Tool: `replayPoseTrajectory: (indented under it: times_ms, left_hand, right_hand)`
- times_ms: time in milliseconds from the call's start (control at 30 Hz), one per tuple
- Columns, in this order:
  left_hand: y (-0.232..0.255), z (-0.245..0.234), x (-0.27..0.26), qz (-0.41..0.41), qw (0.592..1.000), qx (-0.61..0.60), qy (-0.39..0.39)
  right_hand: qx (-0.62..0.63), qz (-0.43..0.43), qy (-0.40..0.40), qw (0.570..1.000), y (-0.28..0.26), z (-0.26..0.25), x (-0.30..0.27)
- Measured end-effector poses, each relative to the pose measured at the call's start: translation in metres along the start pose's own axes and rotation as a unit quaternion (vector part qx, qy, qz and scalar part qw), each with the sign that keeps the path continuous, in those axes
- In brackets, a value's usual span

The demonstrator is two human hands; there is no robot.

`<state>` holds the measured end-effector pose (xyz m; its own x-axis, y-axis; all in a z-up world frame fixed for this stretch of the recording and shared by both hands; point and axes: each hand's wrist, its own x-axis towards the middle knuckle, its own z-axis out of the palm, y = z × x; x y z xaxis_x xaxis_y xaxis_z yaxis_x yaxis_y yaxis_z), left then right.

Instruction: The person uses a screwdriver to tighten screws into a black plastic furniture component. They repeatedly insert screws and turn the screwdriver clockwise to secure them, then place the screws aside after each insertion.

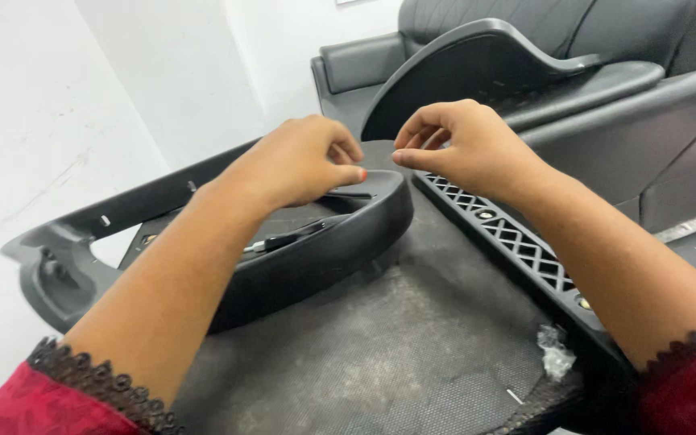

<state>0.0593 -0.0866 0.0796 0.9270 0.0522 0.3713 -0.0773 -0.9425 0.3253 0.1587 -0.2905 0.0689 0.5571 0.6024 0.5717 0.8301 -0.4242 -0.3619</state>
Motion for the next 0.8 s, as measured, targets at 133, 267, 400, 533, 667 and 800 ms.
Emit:
replayPoseTrajectory:
  times_ms: [133,267,400,533,667,800]
  left_hand:
    - [-0.050,-0.016,-0.051,-0.130,0.990,0.028,-0.042]
    - [-0.085,-0.005,-0.087,-0.216,0.972,0.028,-0.087]
    - [-0.098,0.008,-0.093,-0.196,0.977,-0.042,-0.068]
    - [-0.091,0.007,-0.095,-0.199,0.974,-0.049,-0.094]
    - [-0.072,0.005,-0.100,-0.119,0.988,-0.041,-0.092]
    - [-0.045,0.015,-0.104,-0.136,0.988,0.032,-0.068]
  right_hand:
    - [-0.003,-0.052,-0.108,0.993,-0.042,0.030,0.026]
    - [-0.040,-0.058,-0.244,0.967,-0.064,0.069,0.049]
    - [-0.107,-0.011,-0.359,0.927,-0.059,0.096,0.059]
    - [-0.124,0.012,-0.358,0.925,-0.045,0.105,0.060]
    - [-0.106,-0.010,-0.330,0.938,-0.029,0.115,0.055]
    - [-0.140,-0.031,-0.300,0.943,-0.020,0.121,0.053]
